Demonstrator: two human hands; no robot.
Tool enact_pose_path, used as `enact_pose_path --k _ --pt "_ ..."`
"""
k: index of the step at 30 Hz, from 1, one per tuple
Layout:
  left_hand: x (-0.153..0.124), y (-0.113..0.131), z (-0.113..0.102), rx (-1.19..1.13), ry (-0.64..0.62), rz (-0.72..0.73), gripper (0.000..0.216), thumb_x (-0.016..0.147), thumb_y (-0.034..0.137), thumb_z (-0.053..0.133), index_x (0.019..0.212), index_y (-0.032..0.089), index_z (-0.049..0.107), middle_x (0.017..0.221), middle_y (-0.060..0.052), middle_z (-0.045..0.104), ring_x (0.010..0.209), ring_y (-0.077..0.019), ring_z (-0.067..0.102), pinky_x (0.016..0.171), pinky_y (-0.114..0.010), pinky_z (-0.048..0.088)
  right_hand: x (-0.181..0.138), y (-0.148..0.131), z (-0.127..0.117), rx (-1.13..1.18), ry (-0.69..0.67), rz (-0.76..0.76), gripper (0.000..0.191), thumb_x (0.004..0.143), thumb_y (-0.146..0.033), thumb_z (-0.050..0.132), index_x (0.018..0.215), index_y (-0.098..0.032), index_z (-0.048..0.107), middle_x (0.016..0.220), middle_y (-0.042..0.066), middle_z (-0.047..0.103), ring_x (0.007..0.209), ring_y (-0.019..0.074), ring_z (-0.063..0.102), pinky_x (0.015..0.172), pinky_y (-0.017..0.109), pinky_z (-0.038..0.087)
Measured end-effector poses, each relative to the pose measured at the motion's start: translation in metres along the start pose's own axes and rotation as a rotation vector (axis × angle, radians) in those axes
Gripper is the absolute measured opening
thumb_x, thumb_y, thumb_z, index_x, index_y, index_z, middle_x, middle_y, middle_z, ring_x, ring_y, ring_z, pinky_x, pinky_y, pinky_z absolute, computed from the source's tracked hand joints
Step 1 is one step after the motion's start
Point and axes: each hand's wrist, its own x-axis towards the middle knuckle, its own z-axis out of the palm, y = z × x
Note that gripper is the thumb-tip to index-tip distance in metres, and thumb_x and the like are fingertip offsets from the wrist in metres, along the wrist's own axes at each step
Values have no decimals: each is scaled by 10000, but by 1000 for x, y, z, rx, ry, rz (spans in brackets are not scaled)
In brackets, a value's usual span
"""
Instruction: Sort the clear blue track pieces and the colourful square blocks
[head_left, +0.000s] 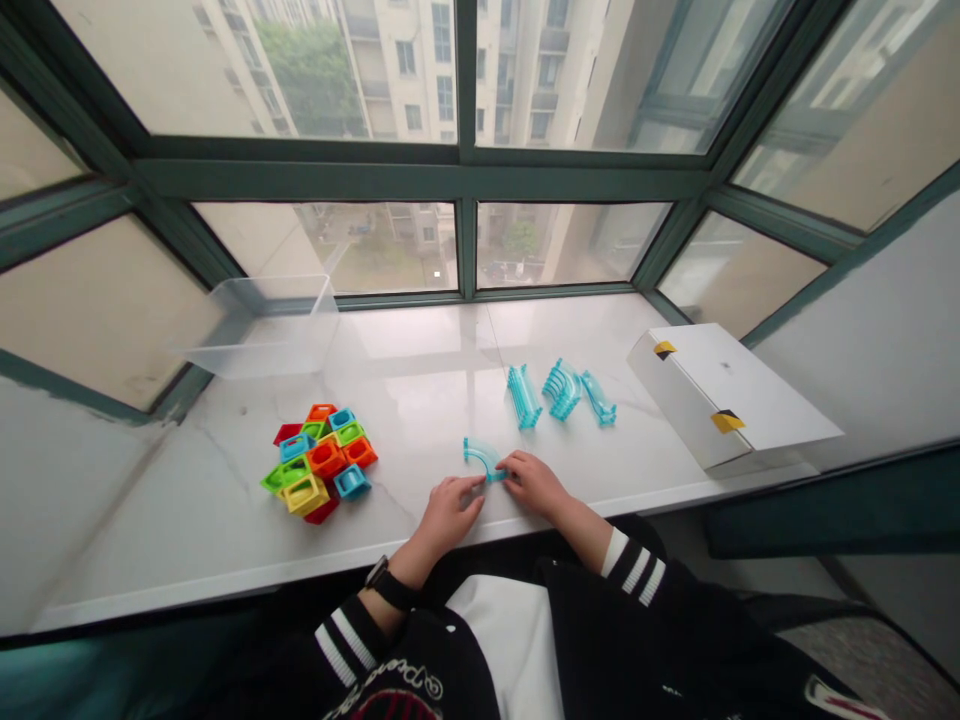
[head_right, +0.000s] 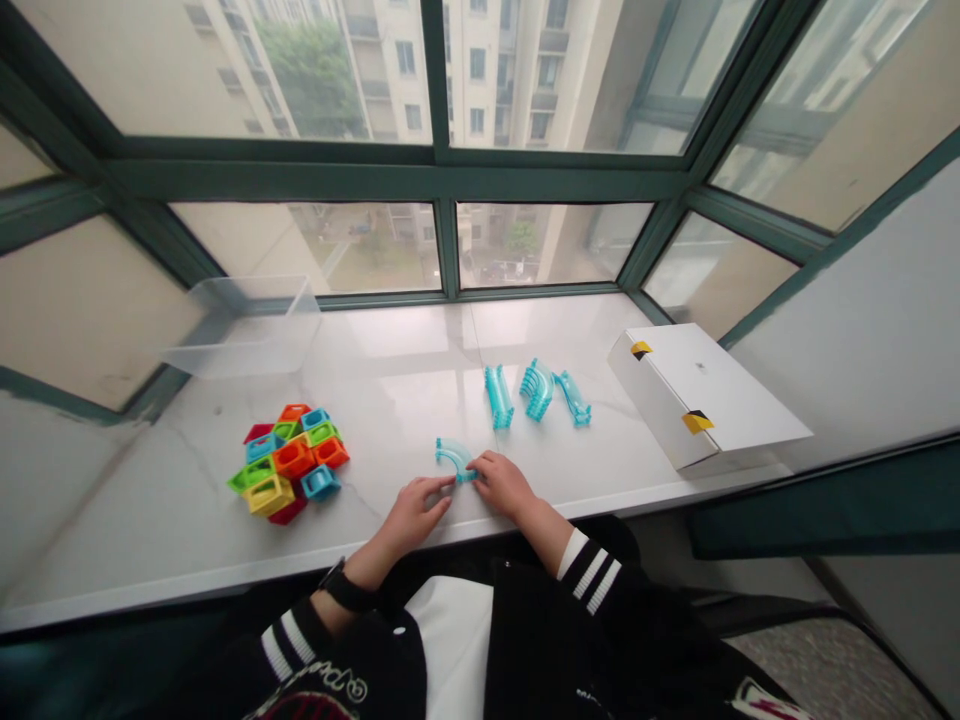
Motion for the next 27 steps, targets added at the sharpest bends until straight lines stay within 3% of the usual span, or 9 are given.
enact_pose_path --k 6,10,14,18,27 --pt "4 4 -3 -62 -47 11 383 904 314 655 1269 283 765 1194 -67 800 1100 -270 717 1039 -449 551 -8 2 -2 25 74 1 258 903 -45 641 1028 -234 765 1017 50 721 958 209 692 905 340 547" --pt "9 -7 -6 -91 30 -1 303 954 328 589 1185 264 774 1161 -65 795 1031 -239 733 989 -422 575 -8 -1 -13 51 150 -20 220 932 -84 631 1013 -246 756 1020 53 728 971 220 697 917 362 552" --pt "11 -19 -6 -46 131 40 238 975 306 549 1055 248 766 1064 -63 789 999 -243 724 957 -424 576 -6 -8 -38 96 276 -66 179 990 -176 601 1024 -263 753 1044 61 737 1001 229 703 939 384 567" --pt "10 -20 -6 -2 120 140 227 987 284 527 1019 259 751 1054 -64 770 1035 -251 700 971 -432 560 -5 -11 -72 97 412 -90 193 1011 -227 578 1057 -273 760 1065 72 745 1052 245 700 982 415 574" --pt "9 -17 -8 -7 104 137 239 975 266 514 1023 263 747 1068 -67 764 1060 -256 689 995 -445 556 4 25 -134 -48 698 40 181 981 -277 596 1046 -240 761 1065 87 752 962 251 696 887 417 588"
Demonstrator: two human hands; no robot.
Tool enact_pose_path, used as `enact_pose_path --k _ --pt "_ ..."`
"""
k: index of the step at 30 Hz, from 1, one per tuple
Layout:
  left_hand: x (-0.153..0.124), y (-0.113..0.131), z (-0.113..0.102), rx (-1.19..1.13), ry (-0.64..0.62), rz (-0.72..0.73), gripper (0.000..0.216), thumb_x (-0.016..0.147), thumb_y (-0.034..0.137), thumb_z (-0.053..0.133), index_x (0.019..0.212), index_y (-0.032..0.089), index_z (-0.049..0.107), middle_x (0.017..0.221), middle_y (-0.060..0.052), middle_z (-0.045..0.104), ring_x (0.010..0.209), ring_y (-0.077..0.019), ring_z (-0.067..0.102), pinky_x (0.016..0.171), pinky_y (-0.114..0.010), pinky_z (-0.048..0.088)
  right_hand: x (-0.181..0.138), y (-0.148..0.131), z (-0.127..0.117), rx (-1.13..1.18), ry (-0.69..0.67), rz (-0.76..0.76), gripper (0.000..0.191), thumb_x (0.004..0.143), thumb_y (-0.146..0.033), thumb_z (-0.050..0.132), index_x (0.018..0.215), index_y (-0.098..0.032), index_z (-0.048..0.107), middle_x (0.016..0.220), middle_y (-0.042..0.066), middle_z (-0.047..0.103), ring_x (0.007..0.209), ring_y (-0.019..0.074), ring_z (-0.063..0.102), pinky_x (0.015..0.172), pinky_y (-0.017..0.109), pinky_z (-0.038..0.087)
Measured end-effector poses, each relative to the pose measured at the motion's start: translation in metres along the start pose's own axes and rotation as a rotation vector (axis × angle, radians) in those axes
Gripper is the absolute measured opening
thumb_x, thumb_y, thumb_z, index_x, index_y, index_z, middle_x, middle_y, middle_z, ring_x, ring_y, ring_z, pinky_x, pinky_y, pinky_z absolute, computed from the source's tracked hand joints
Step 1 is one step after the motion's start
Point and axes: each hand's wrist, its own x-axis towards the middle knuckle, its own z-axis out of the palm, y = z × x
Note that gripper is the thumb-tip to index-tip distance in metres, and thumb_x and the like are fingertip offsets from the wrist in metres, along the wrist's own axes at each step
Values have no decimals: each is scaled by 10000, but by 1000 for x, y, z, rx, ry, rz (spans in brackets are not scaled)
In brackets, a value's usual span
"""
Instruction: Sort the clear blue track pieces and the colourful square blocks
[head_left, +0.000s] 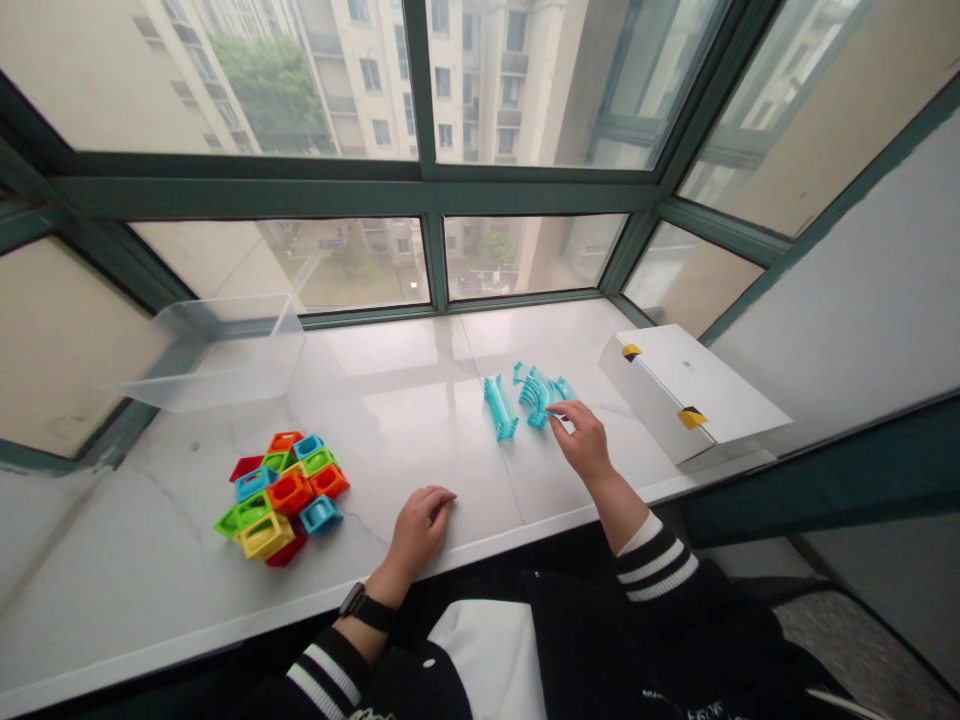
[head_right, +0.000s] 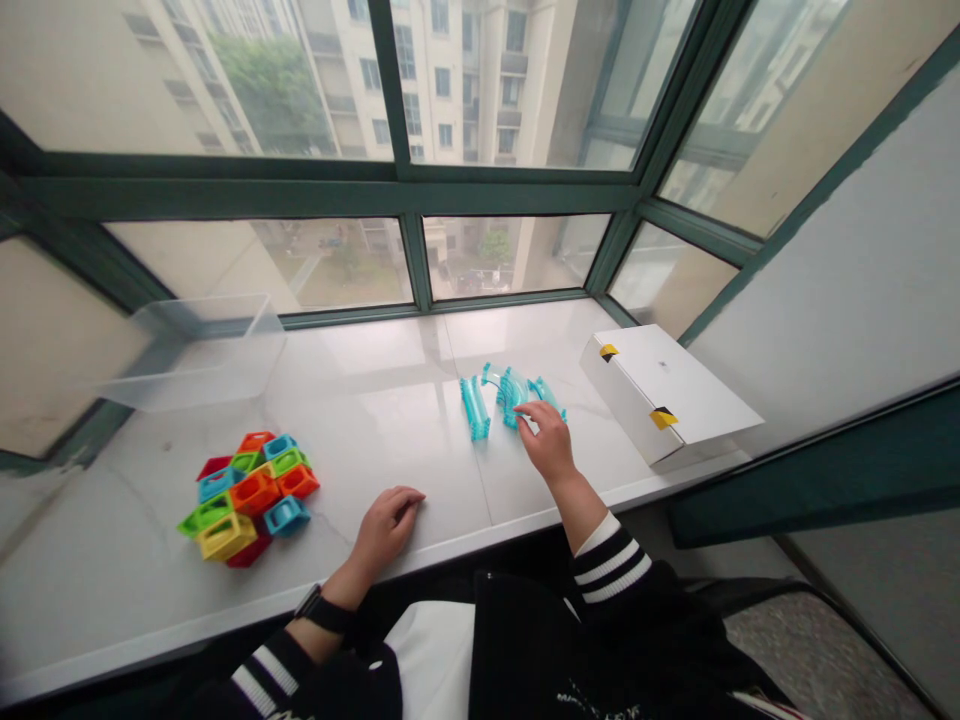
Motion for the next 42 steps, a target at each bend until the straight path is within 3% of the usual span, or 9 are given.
enact_pose_path --k 5,13,26,42 --pt "1 0 1 -8 -7 -22 239 962 286 518 1014 266 750 1060 -73 768 1070 -271 687 1005 -467 561 19 21 -7 -93 53 43 190 959 -290 598 1022 -227 765 1008 88 748 891 243 681 828 393 579" --pt "2 2 -1 0 15 -3 229 958 257 523 995 276 749 1040 -54 773 1035 -256 703 967 -428 568 24 46 4 -130 35 85 202 936 -284 603 1009 -218 779 987 87 746 870 240 676 833 393 572" --pt "1 -2 1 13 -1 -4 249 981 264 494 1008 257 742 1051 -71 763 1040 -253 698 983 -437 564 22 46 18 -138 15 92 202 913 -274 619 1002 -215 791 973 82 755 846 239 677 876 398 556" --pt "0 -6 3 9 21 43 203 983 225 533 1011 257 732 1041 -55 760 1023 -240 693 944 -408 551 21 42 17 -132 5 101 212 915 -266 620 1016 -218 799 982 82 724 865 236 670 889 392 554"
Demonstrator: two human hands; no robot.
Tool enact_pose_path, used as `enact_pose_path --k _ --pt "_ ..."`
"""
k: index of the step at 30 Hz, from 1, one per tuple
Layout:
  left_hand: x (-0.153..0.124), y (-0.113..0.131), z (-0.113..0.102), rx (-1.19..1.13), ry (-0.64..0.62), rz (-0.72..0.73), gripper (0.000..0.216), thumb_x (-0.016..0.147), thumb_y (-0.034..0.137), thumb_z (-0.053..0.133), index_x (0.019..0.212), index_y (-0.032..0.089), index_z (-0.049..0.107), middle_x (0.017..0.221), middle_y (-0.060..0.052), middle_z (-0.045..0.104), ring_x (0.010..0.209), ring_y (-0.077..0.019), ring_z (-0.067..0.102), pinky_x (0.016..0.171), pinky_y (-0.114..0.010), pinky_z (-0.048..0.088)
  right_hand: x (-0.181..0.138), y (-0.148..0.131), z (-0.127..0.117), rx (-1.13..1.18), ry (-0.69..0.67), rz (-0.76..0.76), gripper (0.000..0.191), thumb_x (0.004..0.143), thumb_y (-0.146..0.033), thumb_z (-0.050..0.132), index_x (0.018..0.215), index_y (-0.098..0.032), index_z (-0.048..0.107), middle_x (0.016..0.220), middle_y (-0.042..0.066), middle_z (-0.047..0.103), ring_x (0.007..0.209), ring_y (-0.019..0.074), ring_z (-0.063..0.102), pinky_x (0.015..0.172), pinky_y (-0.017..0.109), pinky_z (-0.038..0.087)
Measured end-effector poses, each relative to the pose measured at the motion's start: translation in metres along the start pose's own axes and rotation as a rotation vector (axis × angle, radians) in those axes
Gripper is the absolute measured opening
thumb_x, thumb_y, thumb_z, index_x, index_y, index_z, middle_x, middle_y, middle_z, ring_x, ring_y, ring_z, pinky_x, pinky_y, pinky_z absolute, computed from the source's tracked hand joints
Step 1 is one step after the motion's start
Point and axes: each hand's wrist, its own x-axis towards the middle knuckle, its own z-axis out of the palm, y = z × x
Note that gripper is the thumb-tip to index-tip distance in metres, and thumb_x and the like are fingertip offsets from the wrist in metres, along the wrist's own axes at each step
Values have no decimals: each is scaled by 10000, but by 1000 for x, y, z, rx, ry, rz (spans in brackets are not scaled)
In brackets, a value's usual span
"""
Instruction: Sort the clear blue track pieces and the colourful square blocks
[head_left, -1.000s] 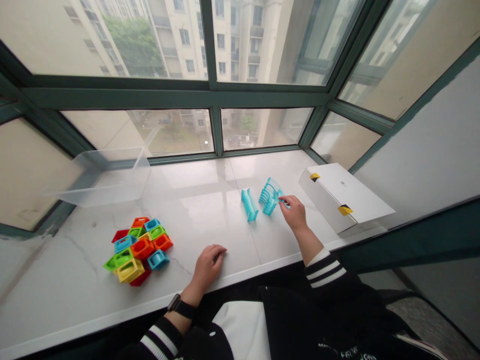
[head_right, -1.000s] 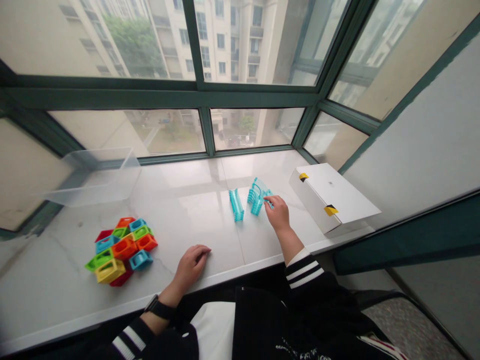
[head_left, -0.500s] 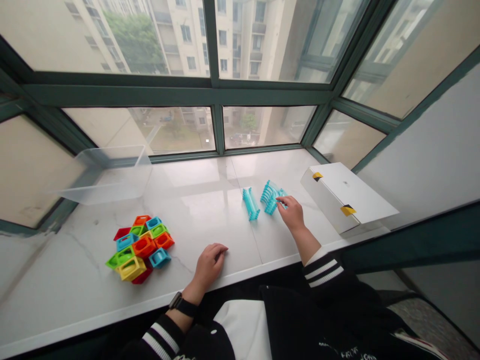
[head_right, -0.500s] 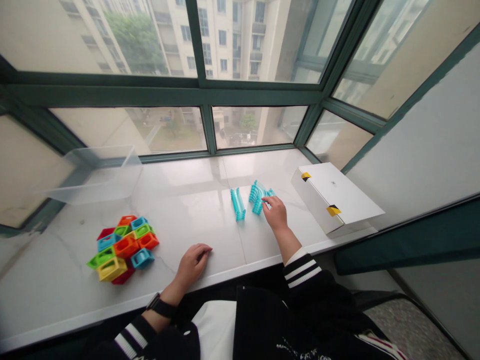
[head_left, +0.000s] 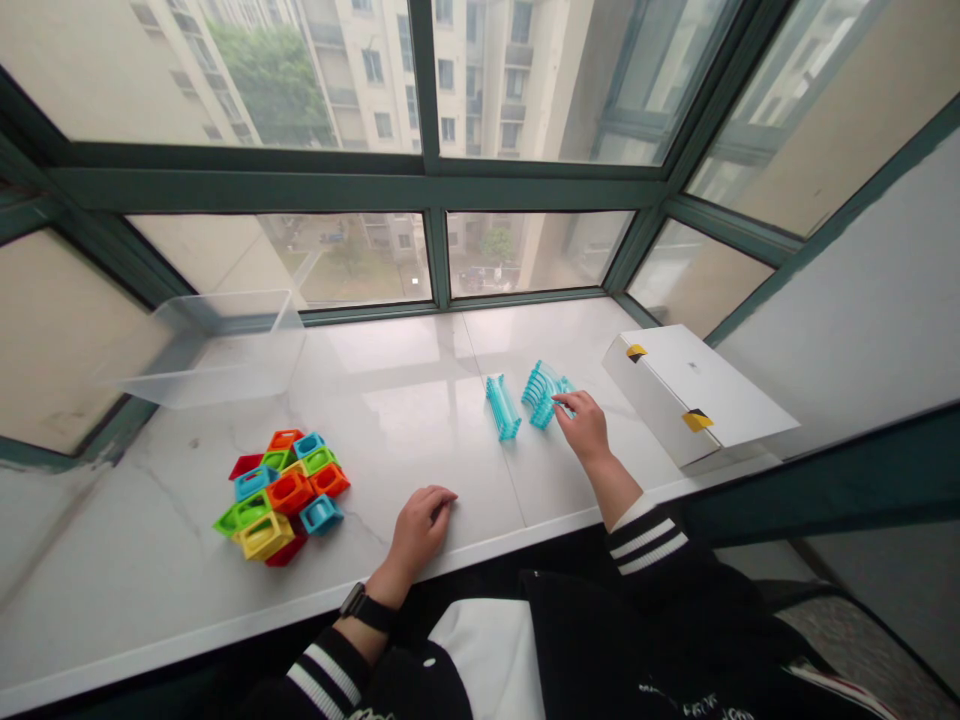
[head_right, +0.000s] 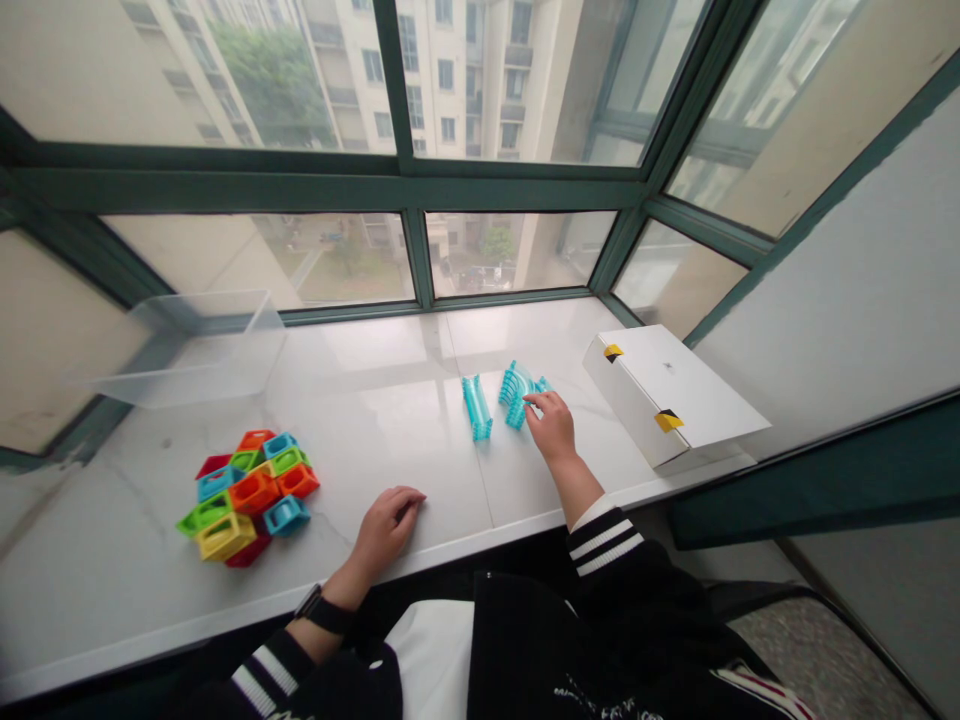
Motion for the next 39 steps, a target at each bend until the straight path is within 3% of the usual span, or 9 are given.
enact_pose_path --k 19,23,27,29,34,37,39 --pt "-1 -4 2 -4 -6 3 212 990 221 525 1024 261 730 1057 -66 754 1030 -243 689 956 -427 555 -3 3 2 5 -17 -12 356 892 -241 607 1236 -214 694 953 61 678 813 223 637 848 415 577" --pt "-1 -3 2 -5 -2 6 218 988 213 521 1027 260 730 1051 -69 755 1035 -245 689 953 -429 556 -16 1 0 30 111 1 417 916 -289 617 1324 -206 635 1063 87 624 782 204 603 750 393 590" --pt "-1 -2 2 -5 1 5 225 982 200 520 1026 261 733 1043 -67 758 1028 -240 694 945 -419 558 -49 -3 -1 85 206 -17 271 968 -277 568 1216 -213 658 979 57 607 736 186 580 699 356 568" --pt "-1 -2 3 -3 7 -2 230 983 196 518 1033 260 734 1034 -64 760 1018 -237 696 945 -418 556 -71 -5 4 125 109 -52 210 981 -268 552 1144 -218 675 882 30 617 712 182 585 713 344 558" --pt "0 2 2 -61 23 -73 215 983 237 539 1097 251 721 1051 -58 764 948 -215 707 888 -389 577 -116 -10 25 183 -385 -120 192 987 -267 548 1005 -241 737 835 30 694 720 193 647 724 331 547" --pt "3 9 -20 -101 32 -57 260 986 277 543 1192 251 699 1126 -66 759 940 -207 713 853 -372 592 -125 -12 35 123 -452 -99 207 995 -297 549 990 -256 751 884 50 734 844 237 694 820 375 560" --pt "6 12 -50 -26 142 -35 275 995 330 547 1211 250 697 1162 -79 750 1038 -234 705 968 -414 574 -125 -12 38 114 -446 -76 225 1006 -316 536 995 -261 753 925 61 750 883 250 704 859 397 564"
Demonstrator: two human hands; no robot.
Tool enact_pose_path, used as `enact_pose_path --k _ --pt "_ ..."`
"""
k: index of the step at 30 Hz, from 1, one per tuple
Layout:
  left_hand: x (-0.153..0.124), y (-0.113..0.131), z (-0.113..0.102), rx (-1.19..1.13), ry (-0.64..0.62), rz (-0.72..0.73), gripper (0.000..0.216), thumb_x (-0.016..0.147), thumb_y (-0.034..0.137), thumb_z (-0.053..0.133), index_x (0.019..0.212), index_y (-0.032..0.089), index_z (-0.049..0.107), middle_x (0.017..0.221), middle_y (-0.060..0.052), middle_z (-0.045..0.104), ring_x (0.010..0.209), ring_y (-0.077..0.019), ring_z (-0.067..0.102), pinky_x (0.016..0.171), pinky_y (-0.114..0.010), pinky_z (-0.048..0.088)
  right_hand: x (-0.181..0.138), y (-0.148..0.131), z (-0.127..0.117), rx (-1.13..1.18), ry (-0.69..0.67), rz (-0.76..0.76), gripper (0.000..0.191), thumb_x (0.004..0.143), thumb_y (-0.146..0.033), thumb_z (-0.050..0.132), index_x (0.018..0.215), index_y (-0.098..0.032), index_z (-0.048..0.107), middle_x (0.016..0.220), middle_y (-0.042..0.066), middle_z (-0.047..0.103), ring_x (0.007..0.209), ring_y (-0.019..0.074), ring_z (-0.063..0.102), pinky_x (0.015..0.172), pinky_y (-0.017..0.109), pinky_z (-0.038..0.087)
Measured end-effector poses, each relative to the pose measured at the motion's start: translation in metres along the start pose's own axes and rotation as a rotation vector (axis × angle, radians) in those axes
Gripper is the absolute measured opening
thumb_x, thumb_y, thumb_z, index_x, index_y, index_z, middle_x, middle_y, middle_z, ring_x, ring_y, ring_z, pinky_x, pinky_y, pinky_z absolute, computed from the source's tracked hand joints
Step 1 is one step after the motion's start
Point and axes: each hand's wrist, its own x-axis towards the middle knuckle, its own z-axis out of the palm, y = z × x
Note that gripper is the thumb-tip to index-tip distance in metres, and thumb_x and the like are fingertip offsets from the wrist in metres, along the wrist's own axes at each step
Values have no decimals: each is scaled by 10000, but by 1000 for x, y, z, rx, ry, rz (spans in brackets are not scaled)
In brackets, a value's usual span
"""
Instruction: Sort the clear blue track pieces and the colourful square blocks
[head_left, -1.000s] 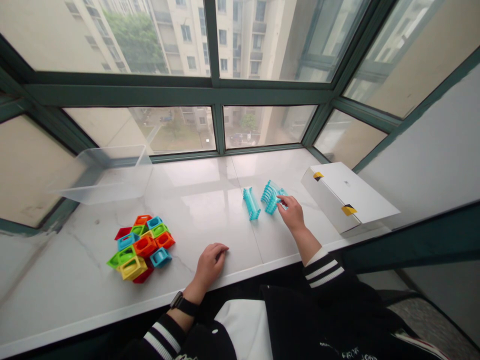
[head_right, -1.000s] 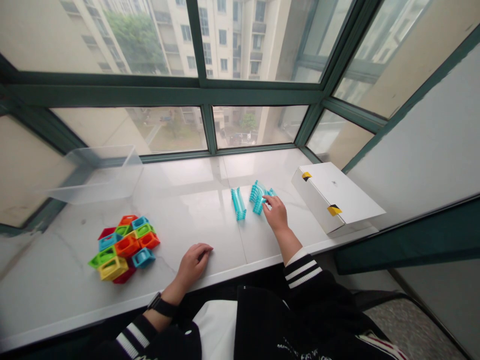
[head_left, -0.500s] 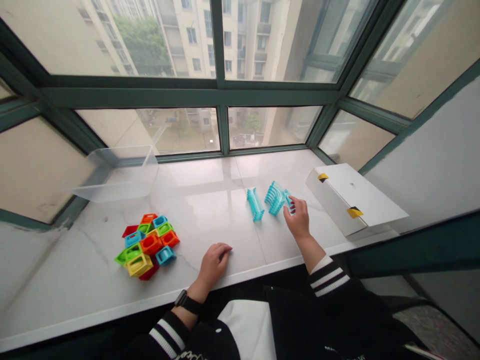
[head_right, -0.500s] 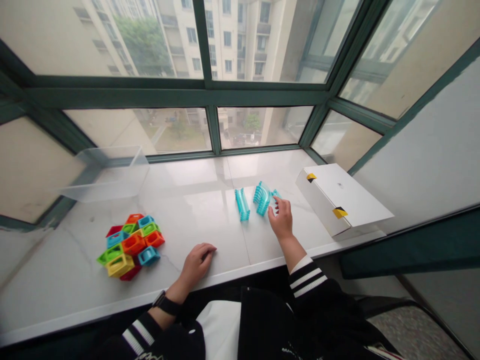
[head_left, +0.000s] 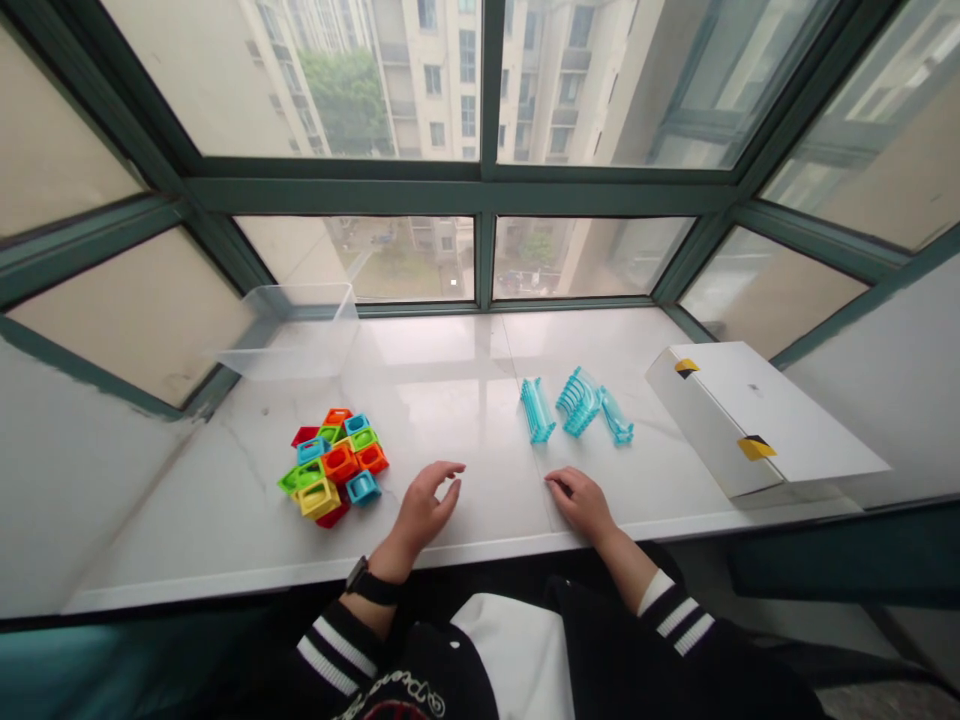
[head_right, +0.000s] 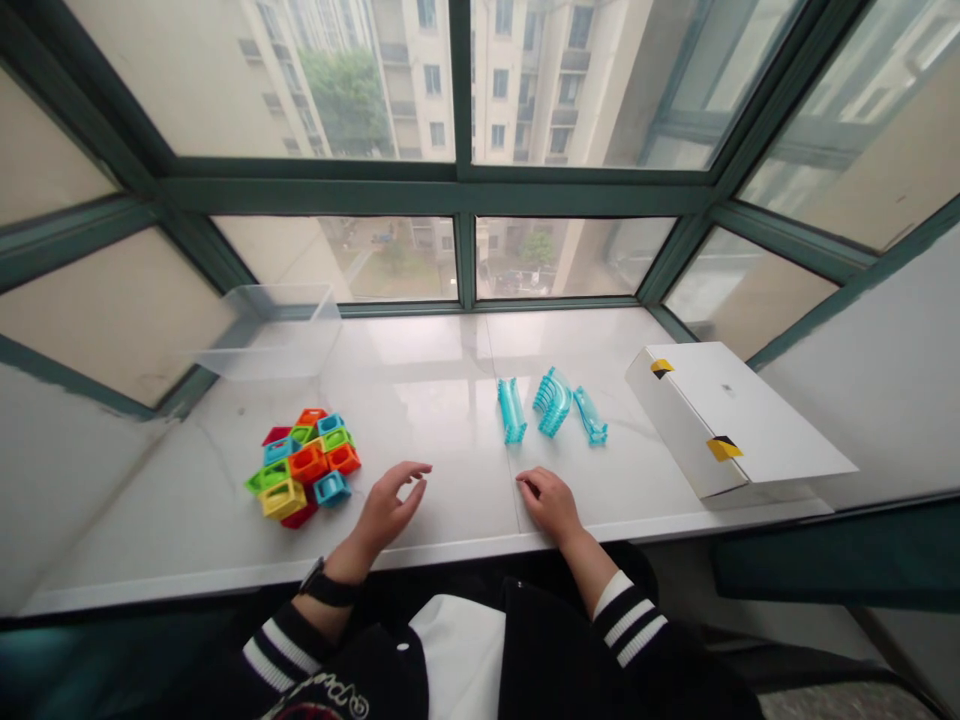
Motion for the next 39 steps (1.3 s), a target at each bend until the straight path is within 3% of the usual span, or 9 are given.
enact_pose_path --k 4,6,9,13,16,20,24,32,39 --pt "18 -10 -89 283 300 -88 322 971 399 564 1223 248 696 1268 -94 710 1262 -313 624 1184 -512 441 2 2 -1 6 5 -6 242 1016 -337 526 988 -265 755 940 64 759 898 255 714 868 399 569" --pt "27 -30 -134 400 359 -160 374 947 426 572 1255 242 677 1315 -97 685 1312 -334 589 1224 -539 392 2 2 -1 5 6 -13 240 1017 -333 526 986 -265 754 934 59 758 897 253 715 866 393 568" --pt "33 -72 -187 448 335 -356 516 869 488 626 1294 197 652 1322 -144 667 1304 -366 596 1202 -554 413 1 4 0 10 2 -15 231 1015 -318 529 996 -260 752 958 62 762 916 254 716 880 397 564" --pt "31 -117 -219 251 175 -565 758 781 624 673 1396 187 597 1442 -158 627 1377 -383 566 1179 -550 444 1 6 1 5 -2 -11 230 1012 -318 535 994 -251 755 974 69 764 920 255 716 893 403 563" --pt "29 -131 -222 153 110 -610 805 729 666 714 1379 201 617 1401 -136 674 1305 -369 631 1126 -518 503 1 6 0 1 -3 -7 230 1010 -318 541 989 -248 759 975 70 766 917 254 718 900 404 563" --pt "29 -130 -217 176 108 -624 682 709 644 736 1236 212 700 1290 -108 735 1203 -358 690 1061 -484 552 1 6 -2 4 1 -10 226 1003 -308 542 990 -253 761 972 68 769 924 257 719 894 405 566" --pt "28 -127 -209 224 121 -658 678 765 638 665 1284 202 684 1247 -111 753 1140 -341 713 1045 -488 551 2 4 -2 7 -1 -7 232 1004 -318 536 986 -257 759 984 68 773 942 260 725 908 411 566" --pt "17 -130 -183 362 195 -563 658 808 644 576 1228 153 700 1288 -181 719 1245 -371 648 1127 -504 486 2 3 -1 -2 6 0 234 1001 -328 538 978 -260 761 966 63 773 923 257 727 890 408 569" --pt "10 -107 -145 340 256 -638 690 861 639 540 1289 115 678 1336 -217 655 1310 -379 591 1176 -511 435 2 1 -3 -8 -5 -2 241 1005 -325 527 974 -258 756 958 66 768 923 262 724 880 409 563"
